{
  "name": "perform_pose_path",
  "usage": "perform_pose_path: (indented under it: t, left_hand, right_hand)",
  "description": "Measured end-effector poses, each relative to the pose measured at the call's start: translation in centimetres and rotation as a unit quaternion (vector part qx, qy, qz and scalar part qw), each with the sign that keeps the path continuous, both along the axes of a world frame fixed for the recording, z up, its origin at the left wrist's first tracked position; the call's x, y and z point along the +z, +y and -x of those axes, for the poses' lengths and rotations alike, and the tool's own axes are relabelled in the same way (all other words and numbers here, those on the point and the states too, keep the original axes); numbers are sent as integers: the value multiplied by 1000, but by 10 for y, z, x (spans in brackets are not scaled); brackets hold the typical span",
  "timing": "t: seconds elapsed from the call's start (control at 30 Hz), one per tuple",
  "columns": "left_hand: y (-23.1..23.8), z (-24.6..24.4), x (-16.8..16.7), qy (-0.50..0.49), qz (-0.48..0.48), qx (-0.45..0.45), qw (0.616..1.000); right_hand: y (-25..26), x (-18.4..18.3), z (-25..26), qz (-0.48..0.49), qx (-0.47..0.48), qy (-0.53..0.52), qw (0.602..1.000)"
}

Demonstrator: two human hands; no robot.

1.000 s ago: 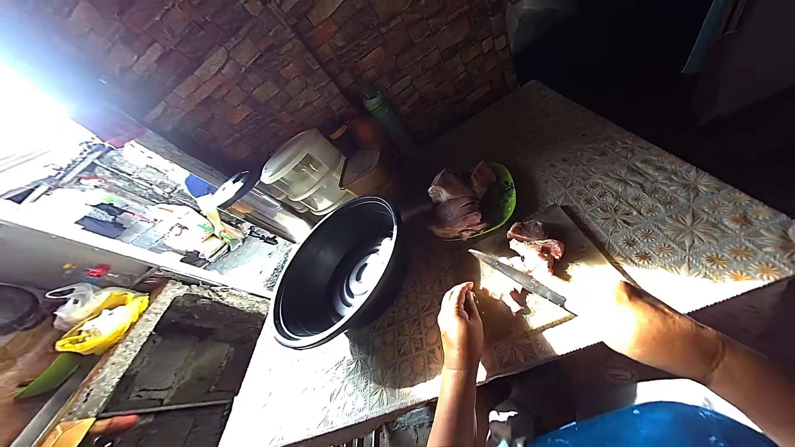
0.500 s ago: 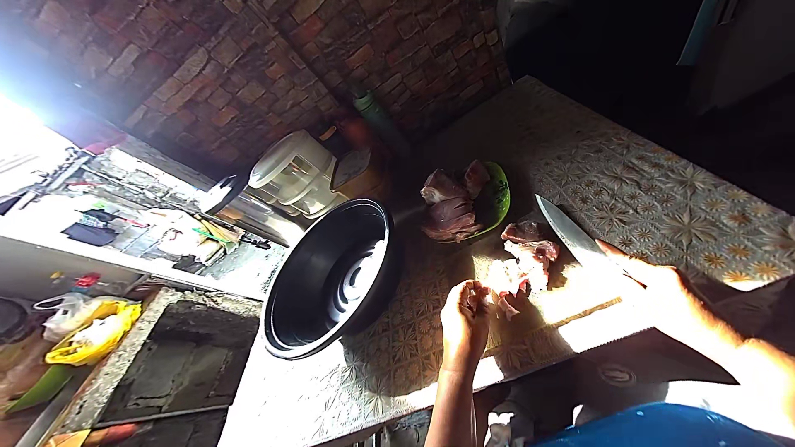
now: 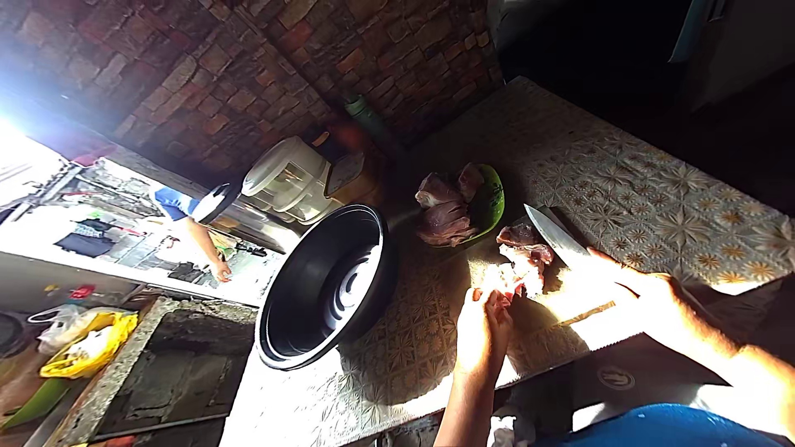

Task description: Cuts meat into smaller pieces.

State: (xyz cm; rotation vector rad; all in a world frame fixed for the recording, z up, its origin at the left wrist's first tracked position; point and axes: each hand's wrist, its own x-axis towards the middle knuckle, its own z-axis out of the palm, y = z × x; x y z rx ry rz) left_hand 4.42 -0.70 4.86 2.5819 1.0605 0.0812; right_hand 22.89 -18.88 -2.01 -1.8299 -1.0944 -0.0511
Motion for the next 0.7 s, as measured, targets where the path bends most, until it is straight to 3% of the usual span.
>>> perform_pose_path:
  t: [0.1, 0.17, 0.27, 0.33, 0.47, 0.57, 0.7]
  left_hand:
    - [4, -1, 5, -3, 7, -3, 1000]
    - [11, 2, 6, -56, 23, 4, 998]
    - [31, 17, 19, -183, 100, 50, 977]
    - [51, 32, 40, -323, 119, 73, 936]
    - [107, 66, 95, -461, -95, 107, 876]
    - [155, 84, 113, -403, -218, 180, 870]
    - [179, 88, 115, -144, -170, 210, 952]
  right_hand:
    - [1, -2, -1, 4, -8, -9, 1000]
    - [1, -3, -1, 2, -14, -14, 1000]
    - [1, -1, -1, -11, -6, -22, 1000]
    - [0, 2, -1, -13, 11, -10, 1000]
    - [1, 3, 0, -15, 7, -10, 1000]
    - [1, 4, 1, -17, 7, -10, 1000]
    - [2, 1, 1, 0, -7, -11, 1000]
